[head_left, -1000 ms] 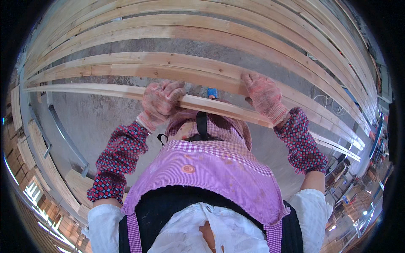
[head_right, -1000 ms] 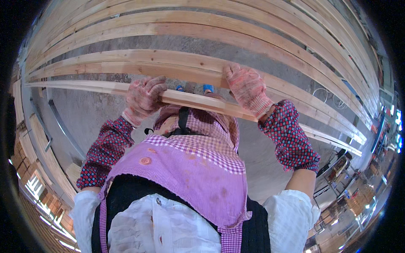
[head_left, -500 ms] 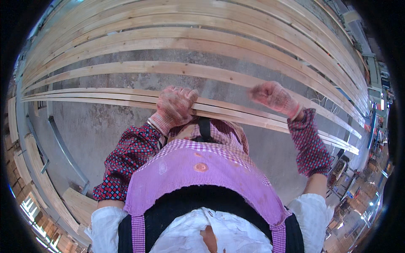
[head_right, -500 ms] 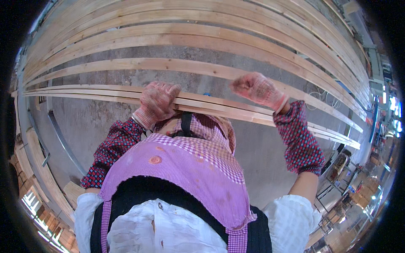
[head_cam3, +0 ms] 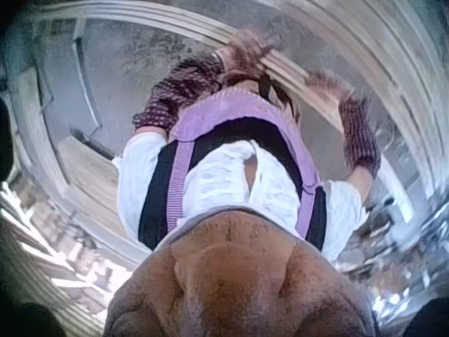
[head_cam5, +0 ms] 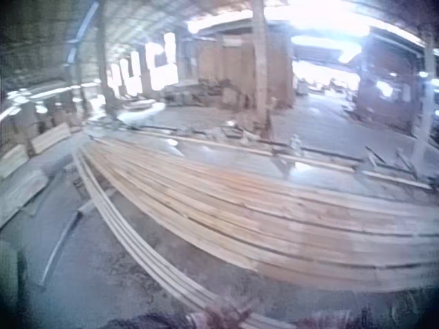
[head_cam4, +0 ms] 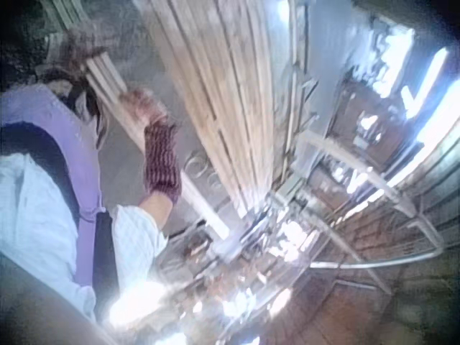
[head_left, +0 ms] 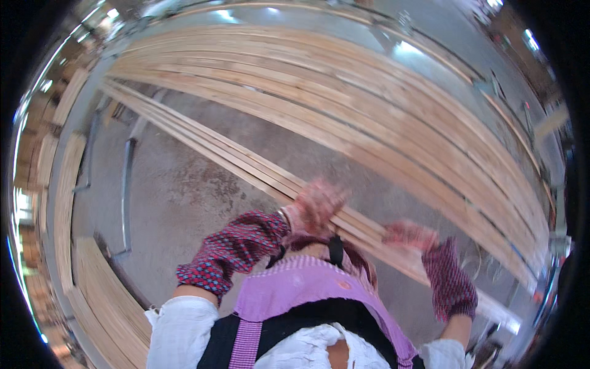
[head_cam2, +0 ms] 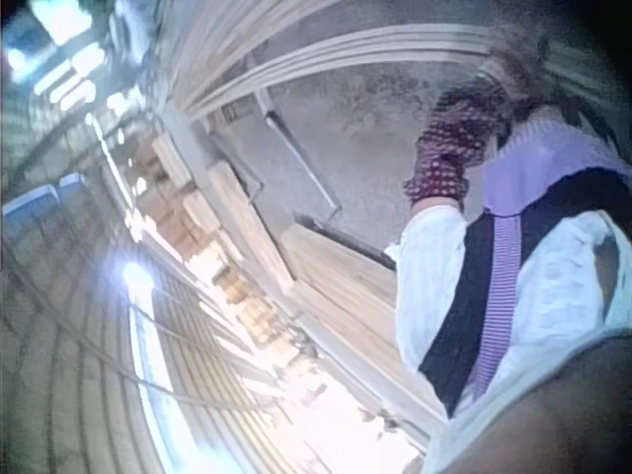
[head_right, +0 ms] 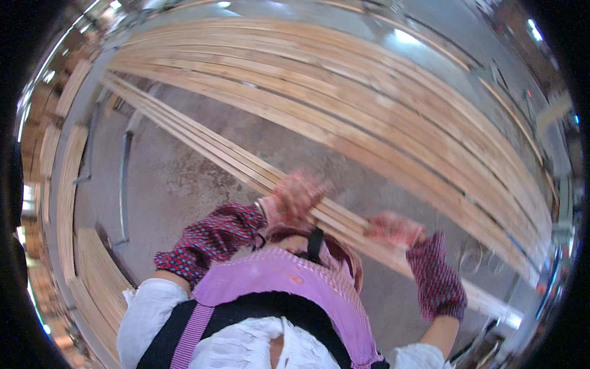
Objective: The person picks up a long thin piece of wood from a stack and breaks it into smaller sections by hand and with their foot.
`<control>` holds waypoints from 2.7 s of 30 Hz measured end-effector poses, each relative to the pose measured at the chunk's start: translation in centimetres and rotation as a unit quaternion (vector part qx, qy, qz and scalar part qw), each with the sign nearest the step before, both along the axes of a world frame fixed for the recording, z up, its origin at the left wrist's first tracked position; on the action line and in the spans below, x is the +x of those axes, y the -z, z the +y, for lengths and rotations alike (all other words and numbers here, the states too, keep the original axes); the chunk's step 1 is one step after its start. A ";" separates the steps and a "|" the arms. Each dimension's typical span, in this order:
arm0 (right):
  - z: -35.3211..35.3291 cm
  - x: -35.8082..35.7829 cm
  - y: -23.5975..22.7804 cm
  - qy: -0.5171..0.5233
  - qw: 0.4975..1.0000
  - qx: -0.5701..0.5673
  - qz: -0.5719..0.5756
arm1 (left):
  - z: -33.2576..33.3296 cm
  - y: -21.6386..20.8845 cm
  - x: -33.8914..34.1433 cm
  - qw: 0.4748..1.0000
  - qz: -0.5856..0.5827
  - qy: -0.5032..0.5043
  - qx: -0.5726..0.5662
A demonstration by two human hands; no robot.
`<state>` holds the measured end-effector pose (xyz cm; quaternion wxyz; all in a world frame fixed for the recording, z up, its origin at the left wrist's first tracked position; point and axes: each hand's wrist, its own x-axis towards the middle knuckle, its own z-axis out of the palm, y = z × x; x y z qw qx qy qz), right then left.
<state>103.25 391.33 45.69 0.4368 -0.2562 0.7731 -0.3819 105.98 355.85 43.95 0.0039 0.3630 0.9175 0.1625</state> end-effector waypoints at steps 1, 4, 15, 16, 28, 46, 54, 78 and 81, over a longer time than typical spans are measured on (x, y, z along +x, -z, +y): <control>0.3 0.7 -0.8 -0.007 1.000 0.024 -0.006 | 1.4 -1.6 -0.7 0.998 -0.030 0.020 -0.057; -0.6 -2.6 -1.3 0.030 0.964 0.147 0.219 | 2.5 -3.4 -0.5 0.996 0.021 0.035 -0.077; -5.6 -10.7 3.9 0.007 0.879 0.143 0.455 | 1.8 7.2 -1.3 0.847 -0.051 0.058 0.526; -4.7 -10.0 3.5 -0.043 0.938 0.109 0.325 | 1.5 6.1 -1.2 0.888 -0.032 0.051 0.457; -10.0 -9.9 0.1 0.106 0.714 0.256 0.642 | 0.0 -3.4 -0.2 0.995 0.007 0.005 -0.094; -9.1 -8.5 0.1 0.047 0.912 0.197 0.357 | 0.7 3.6 -2.4 0.981 0.106 0.012 -0.165; -3.4 -23.7 6.7 0.122 0.634 0.323 0.692 | 2.5 -0.3 -2.8 0.933 0.340 -0.019 -0.114; -4.3 -28.3 1.0 0.076 0.676 0.294 0.671 | 2.2 -5.7 -3.1 0.995 0.030 0.043 -0.081; -4.9 -26.3 1.7 -0.032 0.742 0.207 0.637 | 0.9 -3.0 -1.7 0.992 0.098 0.034 -0.078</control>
